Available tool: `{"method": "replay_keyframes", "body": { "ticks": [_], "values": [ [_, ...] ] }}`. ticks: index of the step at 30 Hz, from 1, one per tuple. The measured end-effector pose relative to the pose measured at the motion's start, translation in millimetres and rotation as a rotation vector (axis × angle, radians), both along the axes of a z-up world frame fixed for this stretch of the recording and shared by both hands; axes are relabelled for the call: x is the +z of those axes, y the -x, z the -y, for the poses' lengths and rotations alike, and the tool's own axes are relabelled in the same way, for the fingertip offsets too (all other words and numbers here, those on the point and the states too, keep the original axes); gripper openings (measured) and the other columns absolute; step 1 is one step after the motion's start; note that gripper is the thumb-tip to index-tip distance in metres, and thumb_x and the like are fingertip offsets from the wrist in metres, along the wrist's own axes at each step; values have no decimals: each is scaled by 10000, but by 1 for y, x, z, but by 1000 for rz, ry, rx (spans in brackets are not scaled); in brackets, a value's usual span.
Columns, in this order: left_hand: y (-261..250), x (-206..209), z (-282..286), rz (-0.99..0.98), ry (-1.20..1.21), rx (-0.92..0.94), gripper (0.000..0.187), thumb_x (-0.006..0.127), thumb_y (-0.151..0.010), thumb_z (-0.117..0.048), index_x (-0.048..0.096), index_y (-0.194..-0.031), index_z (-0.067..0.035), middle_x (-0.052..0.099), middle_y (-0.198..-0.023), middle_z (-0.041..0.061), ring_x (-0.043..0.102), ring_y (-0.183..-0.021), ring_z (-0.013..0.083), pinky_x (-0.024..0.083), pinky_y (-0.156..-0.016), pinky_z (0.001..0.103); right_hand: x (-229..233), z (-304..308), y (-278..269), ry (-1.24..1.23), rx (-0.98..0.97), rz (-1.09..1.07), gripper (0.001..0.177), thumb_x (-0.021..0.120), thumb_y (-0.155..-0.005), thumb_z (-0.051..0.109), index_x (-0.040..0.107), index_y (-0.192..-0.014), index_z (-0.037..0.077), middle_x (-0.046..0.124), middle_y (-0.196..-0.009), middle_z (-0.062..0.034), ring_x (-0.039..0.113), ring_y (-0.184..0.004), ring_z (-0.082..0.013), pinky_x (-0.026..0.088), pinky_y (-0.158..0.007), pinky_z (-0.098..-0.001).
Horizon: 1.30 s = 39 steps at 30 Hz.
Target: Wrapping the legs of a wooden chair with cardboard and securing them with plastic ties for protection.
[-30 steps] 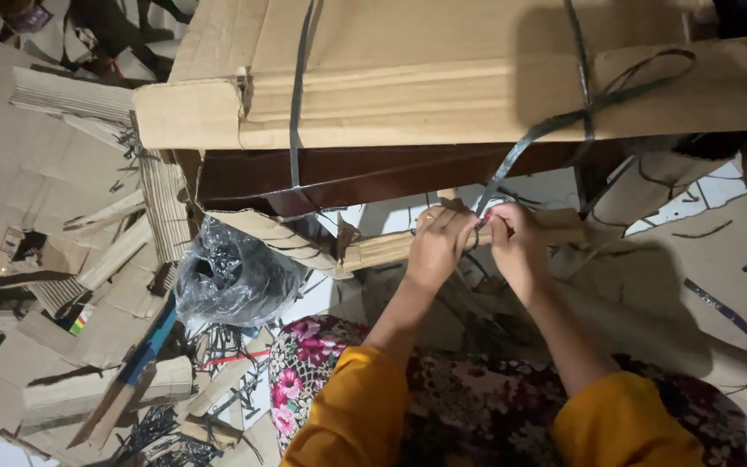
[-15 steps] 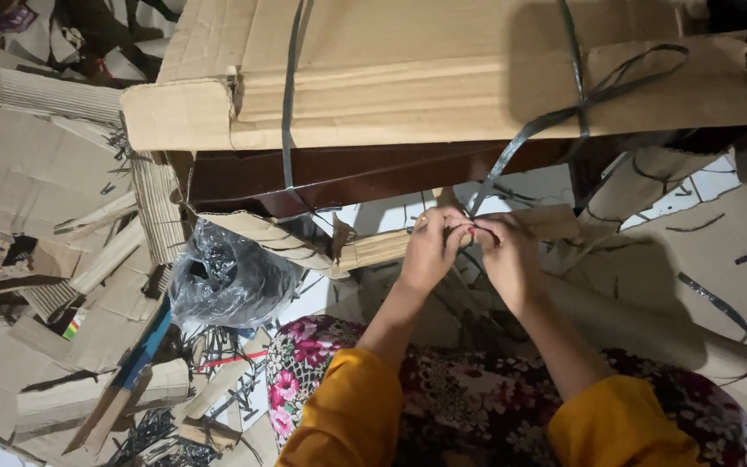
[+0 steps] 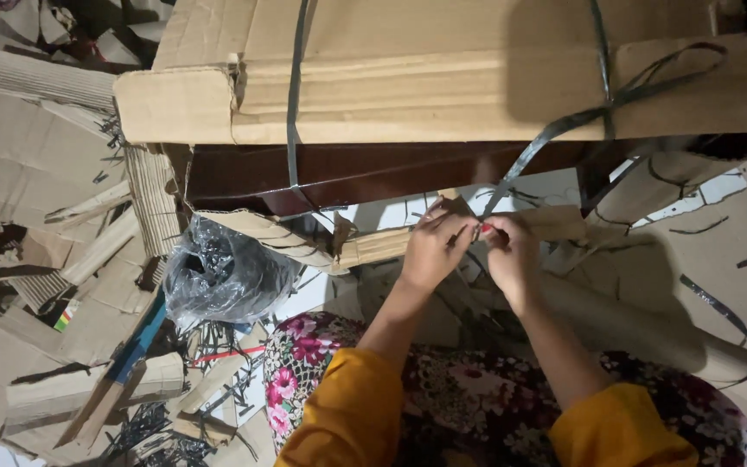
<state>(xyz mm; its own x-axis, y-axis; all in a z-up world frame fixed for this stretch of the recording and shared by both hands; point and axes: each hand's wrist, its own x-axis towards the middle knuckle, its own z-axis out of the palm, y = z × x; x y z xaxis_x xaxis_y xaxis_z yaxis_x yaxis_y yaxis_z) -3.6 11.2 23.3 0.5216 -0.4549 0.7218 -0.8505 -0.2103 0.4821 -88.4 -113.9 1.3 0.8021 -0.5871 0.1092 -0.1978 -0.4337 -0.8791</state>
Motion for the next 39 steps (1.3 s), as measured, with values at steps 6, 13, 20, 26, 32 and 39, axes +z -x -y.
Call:
{"method": "replay_keyframes", "body": {
  "ticks": [6,13,20,26,32,39],
  "values": [
    [-6,-4,-5,-174,19,-146,61,736,-917,-154,754,-961,-116,739,-806,78,711,-882,275,569,-976,444,-24,17,-1,2,24,-33,147,708,-993,142,756,-1099,52,682,-947,-206,700,-951,-405,569,-806,-446],
    [-4,-9,-2,-154,-34,-16,39,740,-867,-108,724,-899,-92,662,-724,97,689,-804,304,593,-800,420,2,4,15,116,-6,-20,142,712,-980,132,773,-1107,135,706,-896,-116,715,-879,-350,583,-781,-427],
    [-5,-4,5,-114,-161,178,58,685,-874,-88,721,-881,-43,646,-724,117,685,-787,323,576,-738,395,-41,4,25,555,75,70,153,684,-933,52,728,-1002,181,649,-816,-51,706,-784,-311,580,-687,-415],
    [-5,-19,8,-166,-255,210,163,691,-889,-171,731,-972,-37,700,-844,186,689,-916,384,544,-894,474,-54,9,31,387,129,215,165,699,-952,51,771,-1008,189,710,-874,-35,720,-838,-303,586,-719,-399],
    [51,42,-55,-136,-474,71,384,664,-931,-193,578,-1259,-14,687,-1031,200,662,-1079,401,492,-1022,525,-78,40,76,198,223,39,219,669,-1011,299,777,-1083,123,720,-857,-150,704,-776,-342,570,-718,-459],
    [110,-209,-94,-505,-1321,-136,305,617,-907,-469,715,-1170,-349,676,-898,29,729,-746,254,611,-650,382,-66,38,106,110,315,-603,216,629,-1020,143,775,-1177,116,785,-1064,-203,735,-1029,-394,583,-881,-517]
  ]
}}
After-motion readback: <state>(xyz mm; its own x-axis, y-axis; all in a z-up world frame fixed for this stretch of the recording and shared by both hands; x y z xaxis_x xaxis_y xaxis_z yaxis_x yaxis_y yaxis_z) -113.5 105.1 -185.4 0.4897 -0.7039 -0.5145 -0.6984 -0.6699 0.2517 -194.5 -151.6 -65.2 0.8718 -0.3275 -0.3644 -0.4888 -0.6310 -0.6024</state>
